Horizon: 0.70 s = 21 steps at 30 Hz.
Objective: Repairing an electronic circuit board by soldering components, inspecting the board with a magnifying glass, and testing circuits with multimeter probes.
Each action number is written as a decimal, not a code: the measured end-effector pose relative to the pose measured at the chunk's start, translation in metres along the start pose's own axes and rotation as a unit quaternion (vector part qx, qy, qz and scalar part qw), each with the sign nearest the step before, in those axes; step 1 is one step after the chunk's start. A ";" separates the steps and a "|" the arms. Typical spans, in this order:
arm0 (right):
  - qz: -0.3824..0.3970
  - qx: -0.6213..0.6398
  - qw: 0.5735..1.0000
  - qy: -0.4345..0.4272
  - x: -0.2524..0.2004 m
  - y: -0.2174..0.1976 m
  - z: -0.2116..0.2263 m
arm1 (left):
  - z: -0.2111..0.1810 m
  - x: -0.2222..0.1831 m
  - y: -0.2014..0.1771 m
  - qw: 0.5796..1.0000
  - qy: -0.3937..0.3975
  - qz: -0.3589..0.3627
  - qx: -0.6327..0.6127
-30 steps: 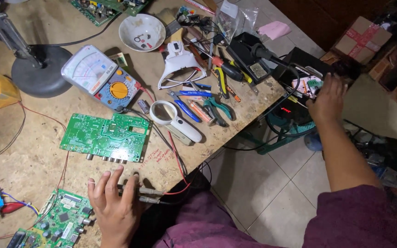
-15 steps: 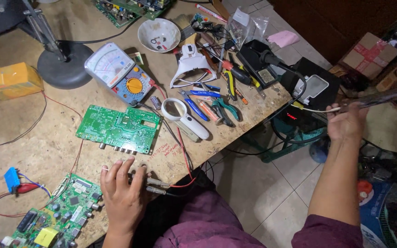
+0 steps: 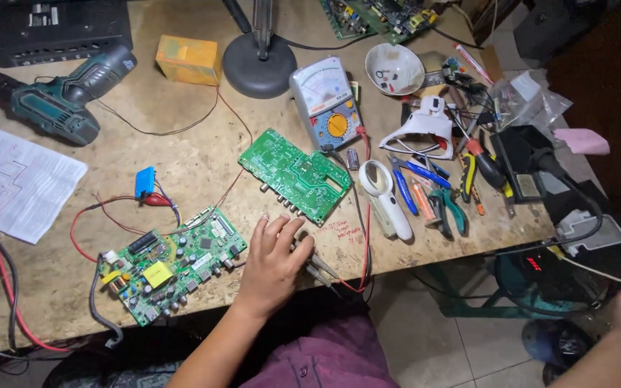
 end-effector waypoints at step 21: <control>-0.058 -0.408 0.911 0.005 -0.079 0.125 -0.081 | 0.009 -0.005 0.012 0.999 0.002 0.003 0.042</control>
Point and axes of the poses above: each hand's wrist, its own x-axis towards the middle knuckle, its own y-axis out of the palm, z = x × y, the point moved 10 cm from there along x, towards the middle knuckle, and after that the axes turned 13 degrees about -y, right-handed, at the moved point
